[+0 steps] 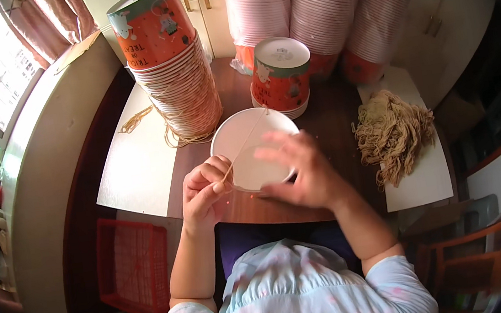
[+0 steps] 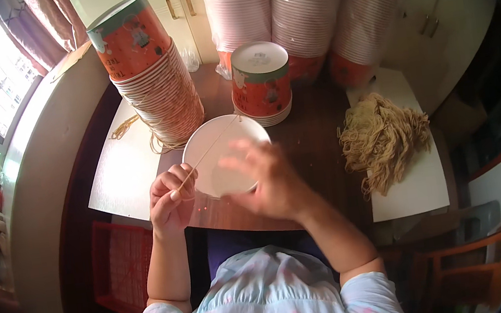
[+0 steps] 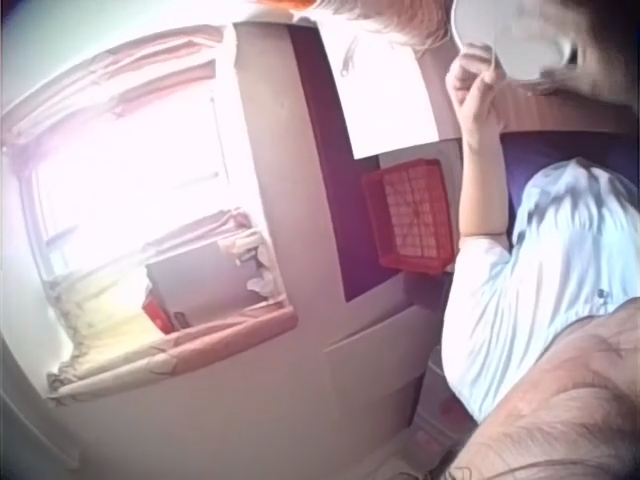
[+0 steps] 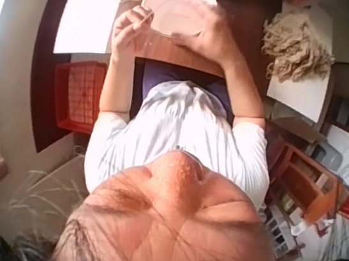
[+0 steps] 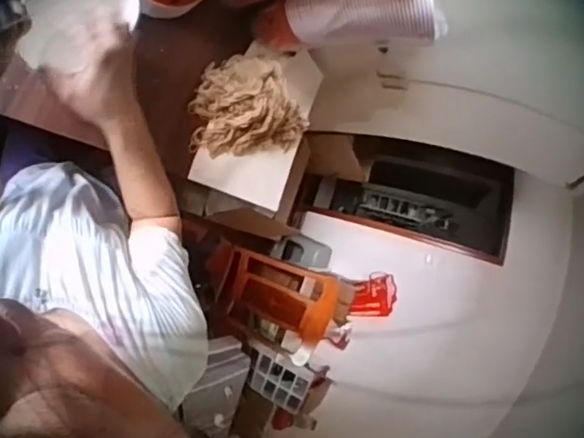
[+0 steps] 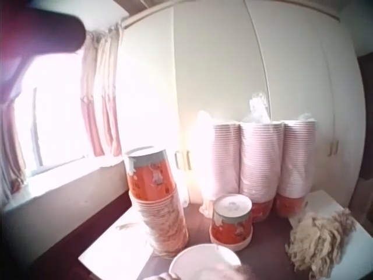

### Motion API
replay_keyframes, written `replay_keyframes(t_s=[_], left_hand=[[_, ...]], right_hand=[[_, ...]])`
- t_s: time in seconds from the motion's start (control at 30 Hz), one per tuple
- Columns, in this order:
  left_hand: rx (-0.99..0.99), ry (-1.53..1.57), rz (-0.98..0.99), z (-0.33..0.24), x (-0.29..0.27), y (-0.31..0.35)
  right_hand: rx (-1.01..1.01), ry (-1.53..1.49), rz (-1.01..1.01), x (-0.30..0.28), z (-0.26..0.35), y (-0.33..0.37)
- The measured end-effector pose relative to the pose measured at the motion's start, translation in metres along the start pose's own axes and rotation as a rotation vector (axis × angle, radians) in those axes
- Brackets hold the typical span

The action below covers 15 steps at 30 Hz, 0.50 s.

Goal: Attaching rope handles to paper buckets by threading them through pre-punched holes.

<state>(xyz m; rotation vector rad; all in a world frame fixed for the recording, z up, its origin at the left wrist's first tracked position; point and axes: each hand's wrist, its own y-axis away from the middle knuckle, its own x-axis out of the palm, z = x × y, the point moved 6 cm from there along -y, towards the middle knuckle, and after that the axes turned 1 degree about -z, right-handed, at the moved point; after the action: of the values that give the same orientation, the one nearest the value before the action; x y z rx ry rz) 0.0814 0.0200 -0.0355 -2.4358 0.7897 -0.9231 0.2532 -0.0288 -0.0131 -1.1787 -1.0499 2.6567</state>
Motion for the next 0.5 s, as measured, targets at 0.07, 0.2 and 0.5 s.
replay_keyframes(t_s=[0.07, 0.2, 0.5], left_hand=[[0.012, -0.053, 0.03, -0.004, -0.002, 0.003], [0.062, -0.058, 0.095, -0.008, 0.007, 0.004], [-0.02, -0.736, -0.476, -0.091, -0.053, 0.021]], right_hand=[[0.11, 0.262, -0.037, -0.025, -0.012, -0.028], [0.472, 0.195, 0.404, -0.005, -0.086, -0.054], [-0.272, 0.13, -0.326, -0.033, 0.031, -0.059]])
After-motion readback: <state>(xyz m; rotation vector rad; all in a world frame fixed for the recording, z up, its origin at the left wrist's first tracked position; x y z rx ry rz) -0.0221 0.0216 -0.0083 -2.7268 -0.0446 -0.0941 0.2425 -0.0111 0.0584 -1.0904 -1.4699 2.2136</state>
